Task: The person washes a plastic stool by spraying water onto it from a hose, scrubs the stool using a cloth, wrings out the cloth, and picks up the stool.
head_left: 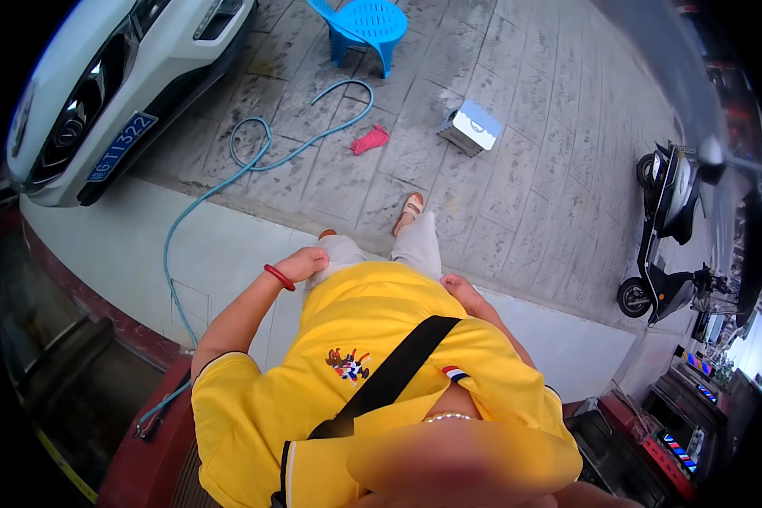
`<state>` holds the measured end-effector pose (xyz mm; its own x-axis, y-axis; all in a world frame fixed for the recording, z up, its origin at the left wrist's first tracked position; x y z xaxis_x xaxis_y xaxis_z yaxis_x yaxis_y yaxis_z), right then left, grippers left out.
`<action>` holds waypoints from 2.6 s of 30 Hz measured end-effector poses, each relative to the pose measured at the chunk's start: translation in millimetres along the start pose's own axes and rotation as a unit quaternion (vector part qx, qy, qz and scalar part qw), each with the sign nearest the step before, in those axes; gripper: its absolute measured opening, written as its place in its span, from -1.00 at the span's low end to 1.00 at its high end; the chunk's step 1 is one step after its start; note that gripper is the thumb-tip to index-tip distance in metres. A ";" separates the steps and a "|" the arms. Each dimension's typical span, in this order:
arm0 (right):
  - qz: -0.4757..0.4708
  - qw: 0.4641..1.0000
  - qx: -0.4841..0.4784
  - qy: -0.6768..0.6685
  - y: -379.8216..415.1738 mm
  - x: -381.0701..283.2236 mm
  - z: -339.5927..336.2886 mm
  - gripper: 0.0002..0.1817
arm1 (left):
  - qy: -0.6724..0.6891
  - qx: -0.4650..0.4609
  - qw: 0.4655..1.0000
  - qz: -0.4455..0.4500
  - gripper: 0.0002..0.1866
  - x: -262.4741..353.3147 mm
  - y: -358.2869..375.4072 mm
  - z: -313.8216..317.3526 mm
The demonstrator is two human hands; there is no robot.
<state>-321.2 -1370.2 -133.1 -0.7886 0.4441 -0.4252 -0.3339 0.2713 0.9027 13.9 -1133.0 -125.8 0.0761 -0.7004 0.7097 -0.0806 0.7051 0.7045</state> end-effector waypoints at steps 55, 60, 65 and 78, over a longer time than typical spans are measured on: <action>-0.085 0.573 -0.400 0.710 -653.6 -484.2 -352.0 -0.76 | 0.231 0.532 0.781 -0.233 -0.71 41.0 -834.4 -234.3; -0.215 0.532 -0.280 0.770 -762.1 -472.7 -341.5 -0.76 | 0.193 0.524 0.757 -0.339 -0.55 -6.1 -882.9 -238.7; -0.282 0.639 -0.252 0.670 -814.7 -481.1 -299.5 -0.73 | 0.215 0.498 0.733 -0.411 -0.41 -49.5 -914.8 -242.1; -0.049 0.893 -0.269 0.357 -837.6 -467.3 -253.3 -0.76 | -0.066 0.114 0.922 -0.364 -0.73 -25.8 -915.4 -194.3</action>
<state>196.3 -2021.4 -673.8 -0.8058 -0.2698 -0.5272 -0.4681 -0.2552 0.8460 278.8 -1738.8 -788.5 0.0717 -0.9969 0.0324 -0.2645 0.0123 0.9643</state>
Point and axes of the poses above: each hand's wrist, its own y-axis away from the middle knuckle, its own z-axis out of the palm, x = y × z, the point moved 2 cm from there along -y, towards the middle knuckle, and after that the axes turned 7 degrees about x, right-handed, at the moved point
